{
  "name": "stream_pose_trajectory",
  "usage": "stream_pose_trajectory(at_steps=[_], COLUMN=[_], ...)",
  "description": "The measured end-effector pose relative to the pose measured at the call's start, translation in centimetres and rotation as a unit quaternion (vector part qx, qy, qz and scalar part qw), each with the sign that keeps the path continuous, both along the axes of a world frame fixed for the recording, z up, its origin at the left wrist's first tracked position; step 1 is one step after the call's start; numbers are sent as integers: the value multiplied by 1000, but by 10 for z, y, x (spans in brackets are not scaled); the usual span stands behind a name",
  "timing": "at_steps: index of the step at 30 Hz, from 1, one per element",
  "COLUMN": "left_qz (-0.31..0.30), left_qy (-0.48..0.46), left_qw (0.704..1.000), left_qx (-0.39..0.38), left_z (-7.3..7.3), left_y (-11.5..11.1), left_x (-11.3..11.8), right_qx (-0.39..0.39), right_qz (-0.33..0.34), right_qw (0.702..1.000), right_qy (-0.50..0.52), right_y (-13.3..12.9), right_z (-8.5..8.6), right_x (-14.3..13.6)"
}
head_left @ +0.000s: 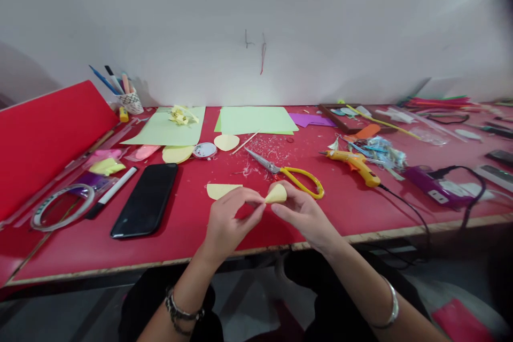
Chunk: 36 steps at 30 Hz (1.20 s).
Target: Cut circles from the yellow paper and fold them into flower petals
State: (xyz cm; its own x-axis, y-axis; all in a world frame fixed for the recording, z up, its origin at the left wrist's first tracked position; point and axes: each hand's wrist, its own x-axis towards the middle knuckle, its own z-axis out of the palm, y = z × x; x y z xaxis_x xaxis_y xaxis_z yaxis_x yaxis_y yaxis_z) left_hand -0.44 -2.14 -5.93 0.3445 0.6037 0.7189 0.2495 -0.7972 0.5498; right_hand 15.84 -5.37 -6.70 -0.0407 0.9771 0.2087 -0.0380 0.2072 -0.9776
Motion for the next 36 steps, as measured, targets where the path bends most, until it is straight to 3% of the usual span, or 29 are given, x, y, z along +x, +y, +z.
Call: stream_pose_trajectory(at_steps=[5,14,23,36], left_qz=[10,10,4,4], left_qy=[0,-10,-36,-42], left_qw=[999,999,998,997], left_qx=[-44,-49,-60,-68], left_z=[1,-2,-5,-6], left_y=[1,4,3,1], left_x=[-1,-4,-5,-13], right_qx=[51,58,62,108], right_qz=[-11,-35,-73,-44], right_qw=[998,998,995,990], right_qy=[-42,0,-28,-76], right_y=[-1,2,4,8], right_z=[2,-7,-8,0], right_x=[2,5,5,6])
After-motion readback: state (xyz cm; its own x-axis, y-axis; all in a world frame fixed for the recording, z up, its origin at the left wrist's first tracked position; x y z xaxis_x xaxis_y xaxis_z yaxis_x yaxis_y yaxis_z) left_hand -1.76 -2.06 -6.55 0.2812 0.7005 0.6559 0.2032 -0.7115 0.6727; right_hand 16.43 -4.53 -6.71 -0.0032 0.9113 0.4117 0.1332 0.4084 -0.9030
